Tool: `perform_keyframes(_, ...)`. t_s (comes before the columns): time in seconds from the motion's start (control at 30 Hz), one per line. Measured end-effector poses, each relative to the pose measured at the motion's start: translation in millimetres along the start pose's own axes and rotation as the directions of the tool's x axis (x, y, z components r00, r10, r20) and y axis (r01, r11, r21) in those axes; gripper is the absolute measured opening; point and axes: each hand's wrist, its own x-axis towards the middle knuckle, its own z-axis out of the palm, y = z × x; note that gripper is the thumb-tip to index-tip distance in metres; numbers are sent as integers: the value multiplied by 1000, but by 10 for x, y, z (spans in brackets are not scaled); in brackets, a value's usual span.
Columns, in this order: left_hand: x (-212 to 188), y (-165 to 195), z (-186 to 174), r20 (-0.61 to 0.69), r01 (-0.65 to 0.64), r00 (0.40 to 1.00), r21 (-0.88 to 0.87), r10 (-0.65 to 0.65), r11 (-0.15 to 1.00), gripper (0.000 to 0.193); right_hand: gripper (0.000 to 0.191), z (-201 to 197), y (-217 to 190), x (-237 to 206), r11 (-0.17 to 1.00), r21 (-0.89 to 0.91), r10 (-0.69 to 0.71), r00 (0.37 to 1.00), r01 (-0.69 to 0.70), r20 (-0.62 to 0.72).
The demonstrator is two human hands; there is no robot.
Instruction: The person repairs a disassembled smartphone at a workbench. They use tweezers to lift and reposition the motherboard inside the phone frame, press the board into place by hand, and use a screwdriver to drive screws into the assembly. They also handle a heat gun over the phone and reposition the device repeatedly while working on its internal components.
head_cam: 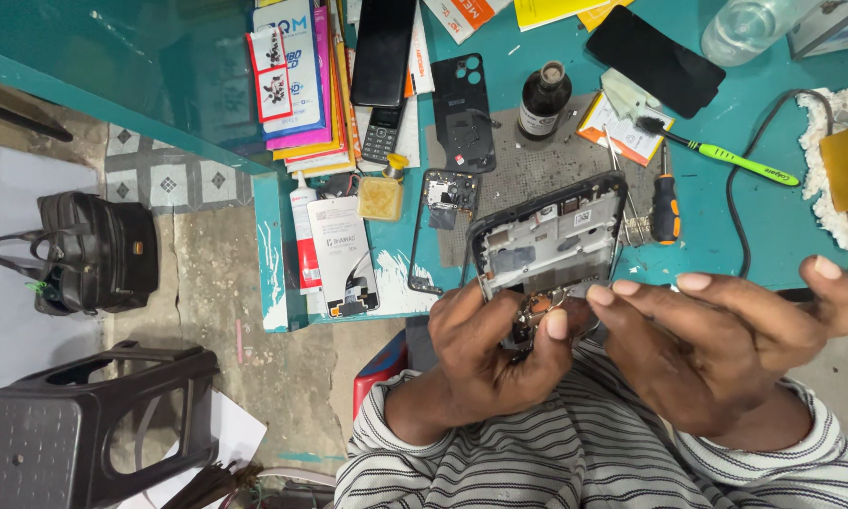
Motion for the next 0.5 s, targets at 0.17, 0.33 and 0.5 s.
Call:
perform_keyframes(0.17,-30,-15,-21,41,-23,999,28,22,999,19,26,4,4,-3,1000,7,9,1000,-9,-26)
perform_keyframes(0.33,-22,-13,-1,15,14,1000,9,-14,1000,22,25,42,26,-13,1000,2,1,998,0,-61)
perform_keyframes(0.5,-26,-30,10,15,-57,998,43,57,997,21,23,72,44,-57,999,35,4,996,-1,-93)
